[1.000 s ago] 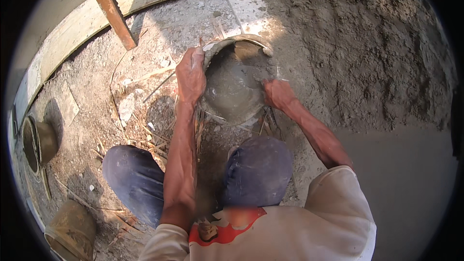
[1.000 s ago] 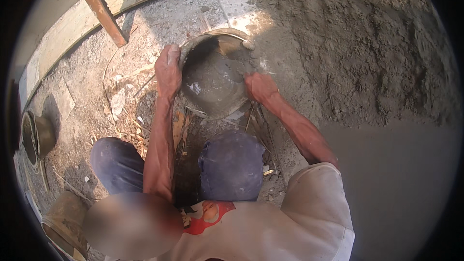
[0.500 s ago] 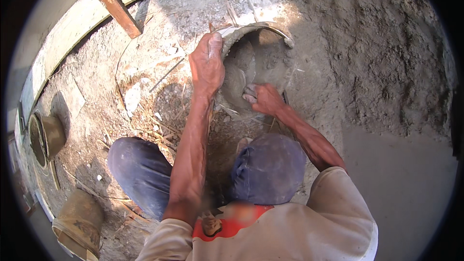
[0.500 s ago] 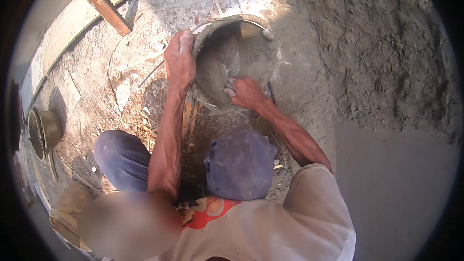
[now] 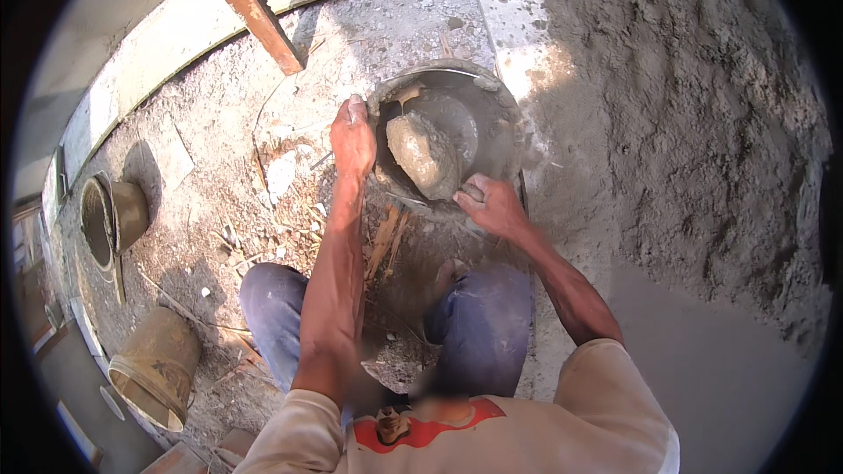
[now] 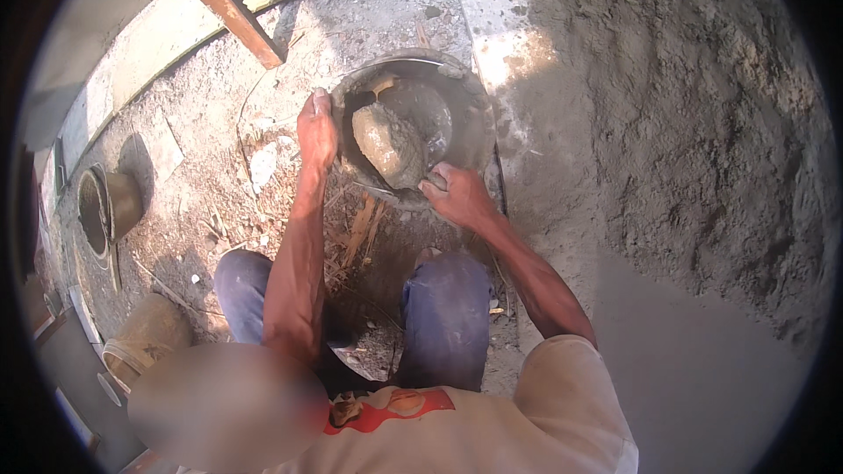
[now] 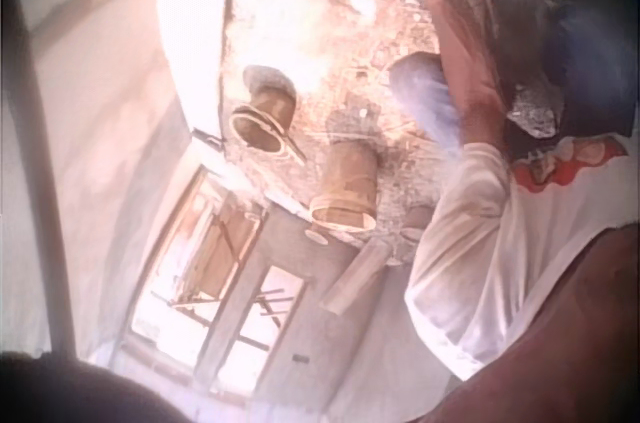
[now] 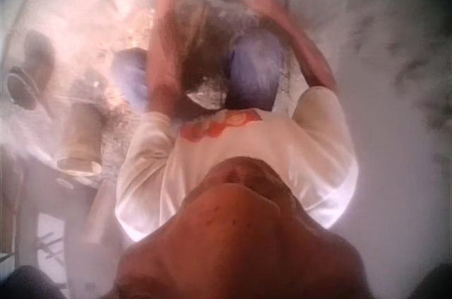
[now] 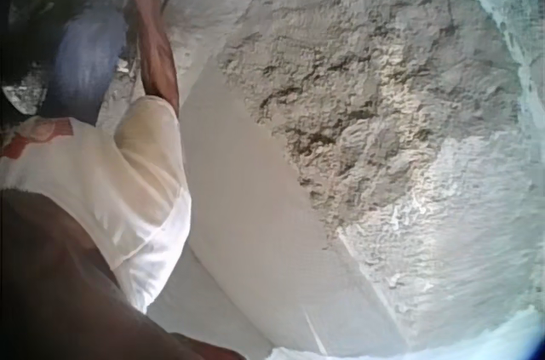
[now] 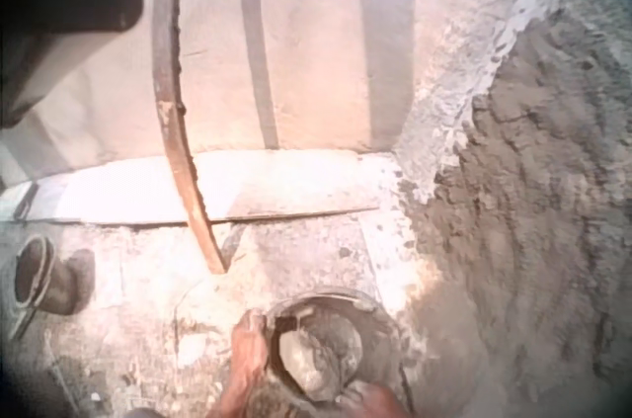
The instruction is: The person mixes cement in a bucket by hand and with a trowel, then applies the mixture to a wall using the trowel, spreading it across the surface.
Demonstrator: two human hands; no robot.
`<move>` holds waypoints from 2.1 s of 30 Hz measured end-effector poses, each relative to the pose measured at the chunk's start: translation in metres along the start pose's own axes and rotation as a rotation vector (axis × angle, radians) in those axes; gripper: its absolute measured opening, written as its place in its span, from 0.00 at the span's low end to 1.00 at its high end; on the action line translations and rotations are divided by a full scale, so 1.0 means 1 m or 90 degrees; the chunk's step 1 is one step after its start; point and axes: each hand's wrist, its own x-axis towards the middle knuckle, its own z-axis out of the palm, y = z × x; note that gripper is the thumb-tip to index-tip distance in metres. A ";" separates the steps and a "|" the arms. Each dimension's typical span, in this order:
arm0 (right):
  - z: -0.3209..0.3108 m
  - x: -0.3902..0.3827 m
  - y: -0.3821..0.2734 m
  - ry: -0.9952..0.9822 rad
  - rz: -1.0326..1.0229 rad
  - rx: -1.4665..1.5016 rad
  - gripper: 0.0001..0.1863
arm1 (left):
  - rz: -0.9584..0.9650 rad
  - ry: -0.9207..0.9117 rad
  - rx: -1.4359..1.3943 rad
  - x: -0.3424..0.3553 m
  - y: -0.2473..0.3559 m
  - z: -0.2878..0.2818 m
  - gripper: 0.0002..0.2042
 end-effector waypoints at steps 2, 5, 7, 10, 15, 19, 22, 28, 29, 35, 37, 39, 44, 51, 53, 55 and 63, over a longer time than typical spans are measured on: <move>-0.015 -0.003 -0.029 0.009 -0.046 -0.063 0.21 | -0.014 -0.076 0.109 0.012 -0.002 -0.039 0.29; -0.048 -0.024 -0.076 0.031 -0.079 -0.110 0.20 | 0.032 -0.031 0.283 -0.002 0.005 -0.096 0.33; -0.087 -0.054 -0.095 0.047 -0.068 -0.107 0.20 | 0.019 -0.114 0.333 -0.037 0.031 -0.124 0.35; -0.143 -0.100 -0.170 0.025 -0.072 -0.105 0.20 | -0.022 -0.205 0.291 -0.104 0.048 -0.206 0.28; -0.238 -0.170 -0.297 0.083 -0.308 -0.101 0.17 | -0.120 -0.161 0.386 -0.253 0.109 -0.321 0.17; -0.360 -0.237 -0.423 -0.129 -0.192 0.212 0.14 | -0.347 -0.230 0.423 -0.328 0.133 -0.424 0.16; -0.451 -0.270 -0.430 -0.263 -0.090 0.459 0.14 | -0.323 -0.290 0.405 -0.362 0.195 -0.440 0.15; -0.645 -0.306 -0.288 0.228 0.177 0.676 0.13 | -0.437 -0.255 0.287 -0.357 0.237 -0.393 0.13; -0.647 -0.332 -0.275 0.425 0.187 0.568 0.14 | -0.451 -0.271 0.287 -0.354 0.252 -0.382 0.14; -0.549 -0.522 -0.249 0.617 0.357 0.509 0.17 | -0.342 -0.201 0.185 -0.350 0.245 -0.339 0.17; -0.480 -0.564 -0.212 0.538 0.545 0.595 0.18 | -0.350 -0.307 0.214 -0.328 0.214 -0.295 0.20; -0.383 -0.595 -0.159 0.414 0.753 0.643 0.15 | -0.369 -0.314 0.186 -0.302 0.203 -0.235 0.21; -0.171 -0.662 -0.097 -0.022 0.925 0.560 0.08 | -0.564 -0.207 -0.019 -0.241 0.164 -0.122 0.28; -0.115 -0.640 -0.088 -0.256 1.033 0.495 0.09 | -0.589 0.026 -0.193 -0.143 0.050 -0.010 0.30; -0.120 -0.622 -0.086 -0.241 1.095 0.505 0.10 | -0.575 0.046 -0.232 -0.115 0.035 0.024 0.27; -0.122 -0.608 -0.084 -0.169 1.082 0.513 0.11 | -0.575 0.005 -0.282 -0.081 0.015 0.022 0.16; -0.142 -0.545 -0.075 -0.029 0.825 0.446 0.13 | -0.342 0.039 -0.213 -0.083 0.100 0.040 0.13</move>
